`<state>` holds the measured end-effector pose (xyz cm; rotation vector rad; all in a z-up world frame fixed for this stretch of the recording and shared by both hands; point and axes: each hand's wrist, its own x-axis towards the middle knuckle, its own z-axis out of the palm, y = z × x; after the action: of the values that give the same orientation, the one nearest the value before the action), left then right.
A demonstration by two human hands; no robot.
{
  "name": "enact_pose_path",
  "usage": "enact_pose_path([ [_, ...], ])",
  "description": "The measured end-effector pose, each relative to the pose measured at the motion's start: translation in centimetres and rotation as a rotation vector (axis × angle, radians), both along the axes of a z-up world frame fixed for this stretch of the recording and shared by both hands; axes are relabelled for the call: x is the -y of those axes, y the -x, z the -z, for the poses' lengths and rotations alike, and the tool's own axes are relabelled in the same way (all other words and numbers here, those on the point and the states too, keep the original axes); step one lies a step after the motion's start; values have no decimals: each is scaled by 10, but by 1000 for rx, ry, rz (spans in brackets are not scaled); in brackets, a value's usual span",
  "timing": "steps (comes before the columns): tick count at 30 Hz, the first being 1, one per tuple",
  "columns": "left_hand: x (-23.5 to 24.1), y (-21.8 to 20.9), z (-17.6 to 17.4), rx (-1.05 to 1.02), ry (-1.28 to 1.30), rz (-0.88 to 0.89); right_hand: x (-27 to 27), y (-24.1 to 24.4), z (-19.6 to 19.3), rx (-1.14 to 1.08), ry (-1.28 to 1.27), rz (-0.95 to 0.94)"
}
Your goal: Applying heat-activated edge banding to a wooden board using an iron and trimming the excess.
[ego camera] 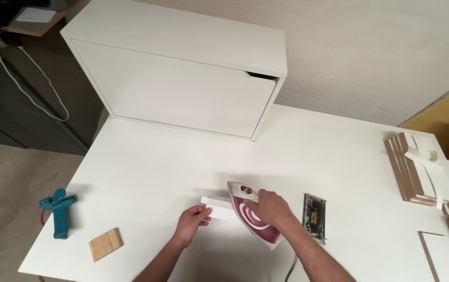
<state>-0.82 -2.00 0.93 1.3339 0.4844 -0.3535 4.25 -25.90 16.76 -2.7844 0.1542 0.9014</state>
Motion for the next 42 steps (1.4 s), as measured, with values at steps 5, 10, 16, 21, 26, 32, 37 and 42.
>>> enact_pose_path([
  [5,32,1,-5,-31,21,18,40,13,7,16,10,14],
  [10,47,1,-60,-231,-54,-26,50,19,1,5,20,22],
  [16,51,-7,-70,-255,-151,-14,14,3,14,25,33,-68],
  [21,55,-8,-61,-262,-186,-16,45,14,-1,-29,56,-28],
  [26,58,-9,-67,-277,-217,7,105,22,-2,-39,114,21],
  [32,61,-6,-64,-279,-200,-11,64,14,-4,-32,71,-41],
  [37,62,-10,-58,-261,-198,-27,55,7,8,17,55,-68],
  [42,62,-9,-60,-265,-231,0,94,26,-42,-109,122,29],
])
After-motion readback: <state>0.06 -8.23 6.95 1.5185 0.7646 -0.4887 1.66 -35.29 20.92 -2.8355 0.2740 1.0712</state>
